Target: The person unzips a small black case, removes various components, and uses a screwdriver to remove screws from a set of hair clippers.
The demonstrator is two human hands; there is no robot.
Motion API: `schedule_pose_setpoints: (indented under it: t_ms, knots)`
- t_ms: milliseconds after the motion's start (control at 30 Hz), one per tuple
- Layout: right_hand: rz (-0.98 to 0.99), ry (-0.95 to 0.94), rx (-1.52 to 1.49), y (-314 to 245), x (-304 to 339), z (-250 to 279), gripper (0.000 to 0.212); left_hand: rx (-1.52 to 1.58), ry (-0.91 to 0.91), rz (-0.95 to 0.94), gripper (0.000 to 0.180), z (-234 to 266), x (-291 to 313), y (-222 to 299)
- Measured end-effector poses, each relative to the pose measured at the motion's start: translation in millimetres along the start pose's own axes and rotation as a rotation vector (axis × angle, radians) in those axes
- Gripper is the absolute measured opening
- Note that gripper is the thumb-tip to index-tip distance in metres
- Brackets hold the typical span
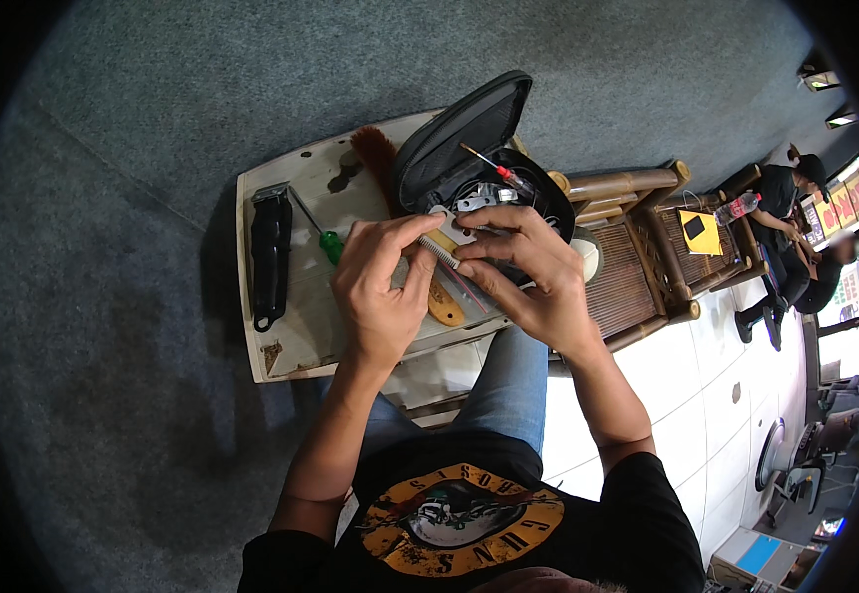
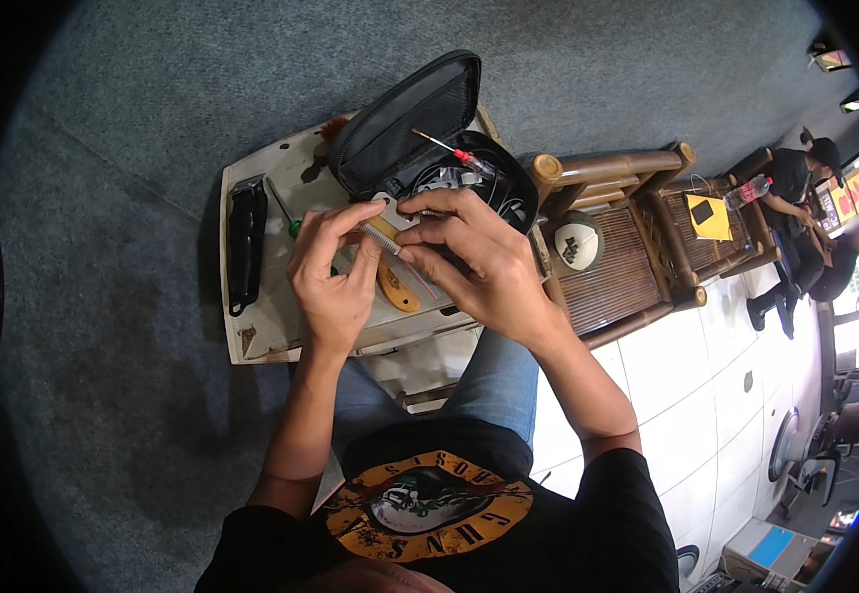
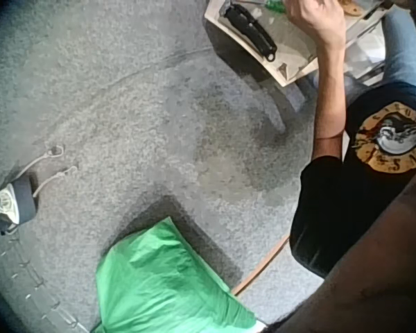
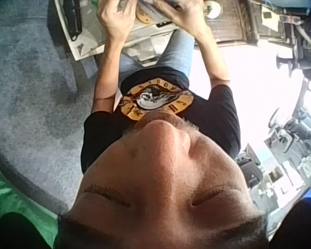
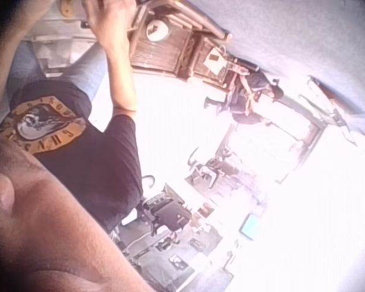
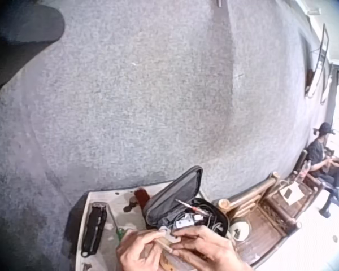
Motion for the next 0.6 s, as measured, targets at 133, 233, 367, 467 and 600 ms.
schedule_pose_setpoints:
  t_ms: [133, 233, 367, 467, 600]
  knots:
    - [-0.017, 0.032, 0.021, 1.5, -0.2, -1.0, 0.03, -0.001, -0.036, -0.007, 0.04, -0.5, -0.9, 2.0]
    - [-0.036, 0.039, 0.014, 1.1, -1.0, -1.4, 0.033, 0.0, -0.043, -0.001, 0.039, -0.6, 0.1, 2.1]
    - [-0.047, 0.038, 0.001, 1.7, -1.9, -1.1, 0.036, 0.016, -0.026, -0.033, 0.035, -2.1, 0.0, 1.5]
    - [-0.069, 0.029, 0.008, 2.2, -2.3, -1.6, 0.036, 0.004, 0.016, -0.024, 0.026, -3.6, -0.5, 3.0]
    - [-0.074, 0.017, 0.013, 2.3, -3.7, -2.0, 0.04, -0.017, -0.001, -0.032, 0.023, -2.1, -2.0, 5.1]
Point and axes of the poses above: each hand's wrist, its own x-axis away from the middle knuckle, its own z-axis out of the back of the hand, y = z × x, the point moved 3 cm from there along -x, towards the middle knuckle, and after that the axes turned 13 degrees about -z, right-handed, at the moved point
